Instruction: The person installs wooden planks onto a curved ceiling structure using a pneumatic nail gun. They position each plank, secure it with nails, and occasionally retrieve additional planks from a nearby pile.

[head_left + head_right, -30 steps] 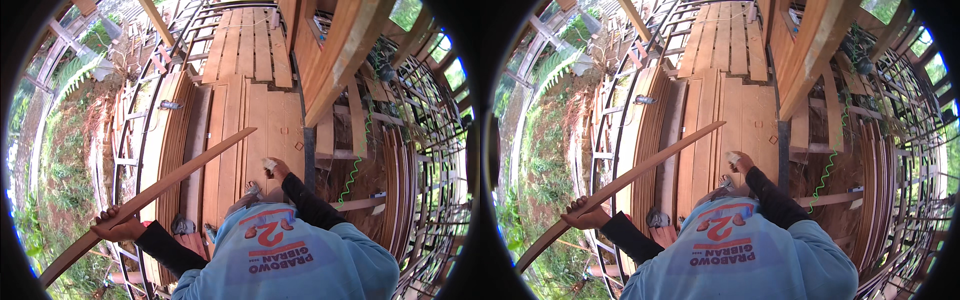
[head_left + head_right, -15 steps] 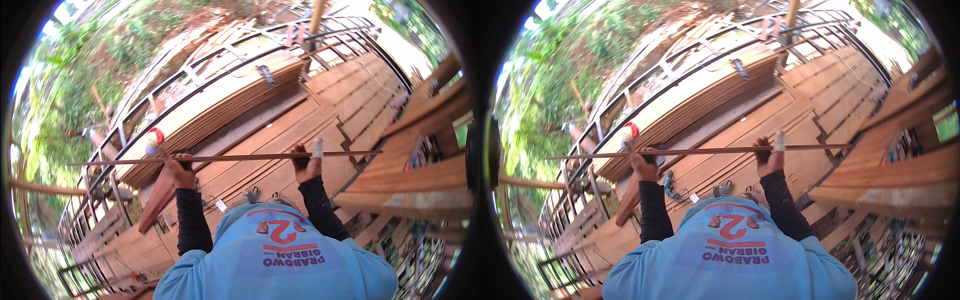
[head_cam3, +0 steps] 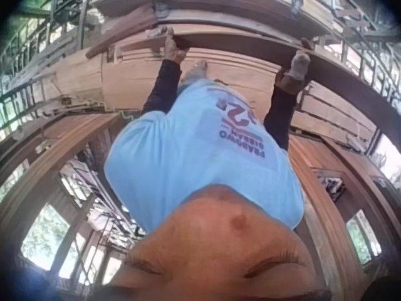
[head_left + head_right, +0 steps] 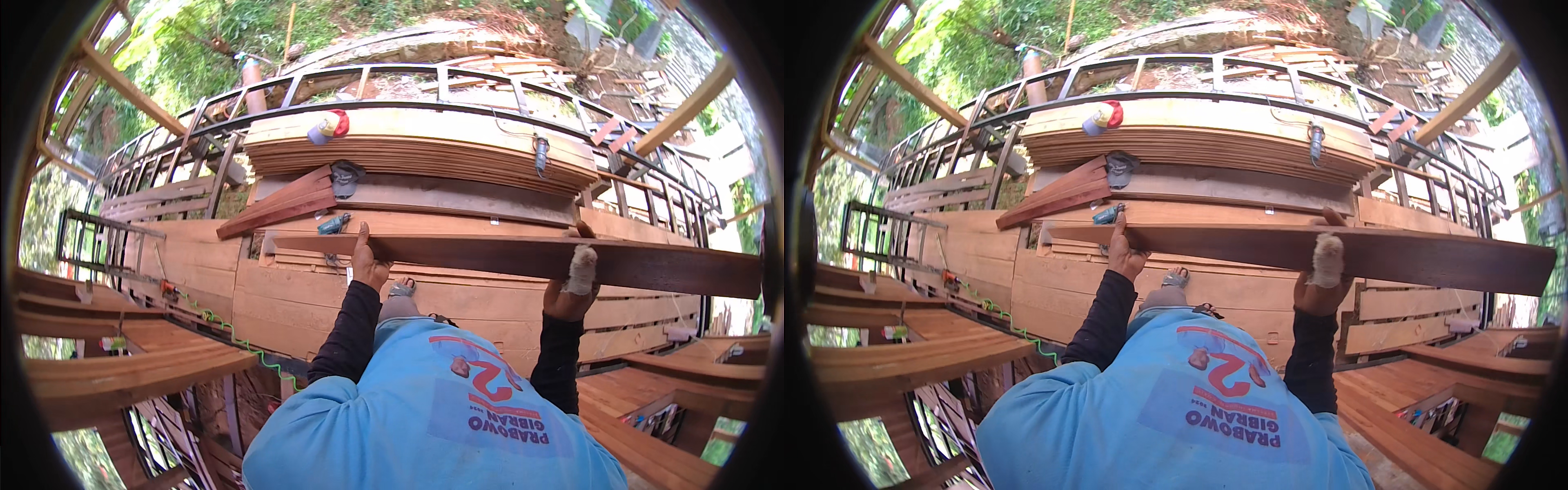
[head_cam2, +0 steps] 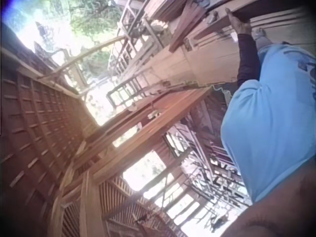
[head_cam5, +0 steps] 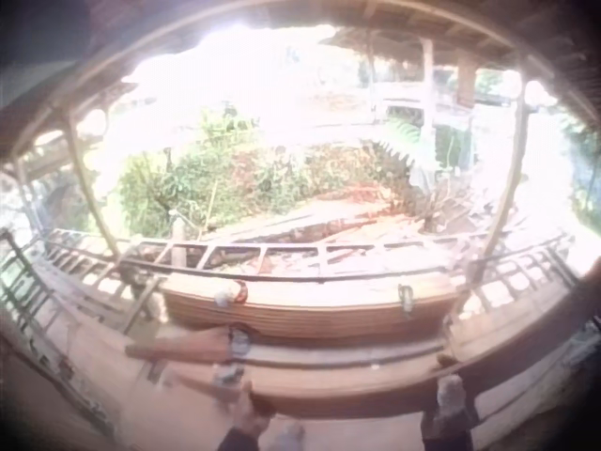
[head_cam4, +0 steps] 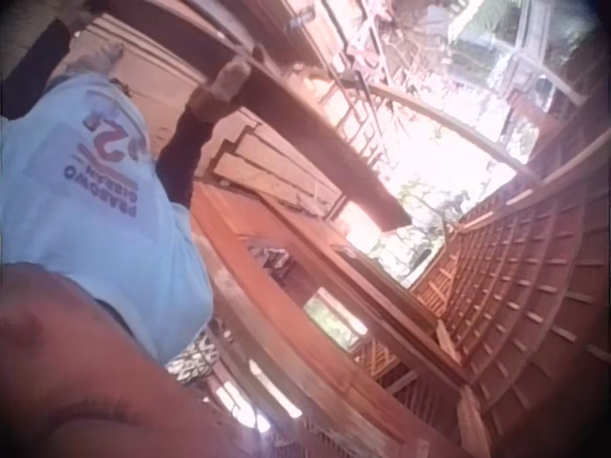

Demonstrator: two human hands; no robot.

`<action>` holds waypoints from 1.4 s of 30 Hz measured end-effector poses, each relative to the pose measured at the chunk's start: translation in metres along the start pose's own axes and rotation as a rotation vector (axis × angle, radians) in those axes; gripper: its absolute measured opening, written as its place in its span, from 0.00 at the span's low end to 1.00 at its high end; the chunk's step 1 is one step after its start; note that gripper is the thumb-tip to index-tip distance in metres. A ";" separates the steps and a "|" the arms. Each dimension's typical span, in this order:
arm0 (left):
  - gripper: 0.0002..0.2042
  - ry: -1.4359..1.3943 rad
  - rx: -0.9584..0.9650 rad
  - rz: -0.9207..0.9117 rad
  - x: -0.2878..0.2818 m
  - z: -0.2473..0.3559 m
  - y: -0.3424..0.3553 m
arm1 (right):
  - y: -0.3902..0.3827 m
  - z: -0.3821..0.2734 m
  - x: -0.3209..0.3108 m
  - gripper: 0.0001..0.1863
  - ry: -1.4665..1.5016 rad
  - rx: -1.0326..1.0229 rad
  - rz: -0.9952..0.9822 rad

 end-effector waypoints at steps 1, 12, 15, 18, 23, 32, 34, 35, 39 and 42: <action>0.19 -0.025 0.044 0.031 -0.013 0.003 0.004 | 0.004 -0.001 0.016 0.36 0.073 0.012 -0.076; 0.07 -0.407 0.374 0.210 -0.174 0.063 0.029 | -0.068 0.014 0.169 0.33 0.170 0.077 -0.858; 0.08 -0.466 0.488 0.164 -0.189 0.087 0.013 | -0.099 0.026 0.187 0.34 0.185 0.028 -1.008; 0.08 -0.522 0.573 0.246 -0.205 0.090 0.007 | -0.131 0.034 0.215 0.36 0.199 0.000 -1.144; 0.10 -0.427 0.591 0.210 -0.216 0.069 -0.008 | -0.164 0.029 0.247 0.38 0.179 -0.012 -1.302; 0.11 -0.044 0.869 -0.020 -0.171 0.097 -0.121 | -0.191 0.031 0.274 0.42 0.197 -0.053 -1.474; 0.11 -0.026 0.884 -0.048 -0.161 0.101 -0.135 | -0.202 0.025 0.276 0.44 0.185 -0.128 -1.518; 0.11 -0.029 0.889 -0.053 -0.158 0.102 -0.135 | -0.204 0.024 0.273 0.42 0.178 -0.080 -1.549; 0.11 -0.024 0.912 -0.048 -0.156 0.098 -0.149 | -0.215 0.010 0.276 0.38 0.189 -0.003 -1.615; 0.11 -0.024 0.918 -0.049 -0.151 0.096 -0.157 | -0.216 0.012 0.273 0.39 0.175 -0.065 -1.580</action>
Point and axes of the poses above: each hand's wrist, its own y-axis towards the middle knuckle, its own x-axis out of the palm, z = x × y, the point moved 7 cm from there along y, towards the middle knuckle, and after that the axes turned 10 degrees about -x, right-handed, at the moved point
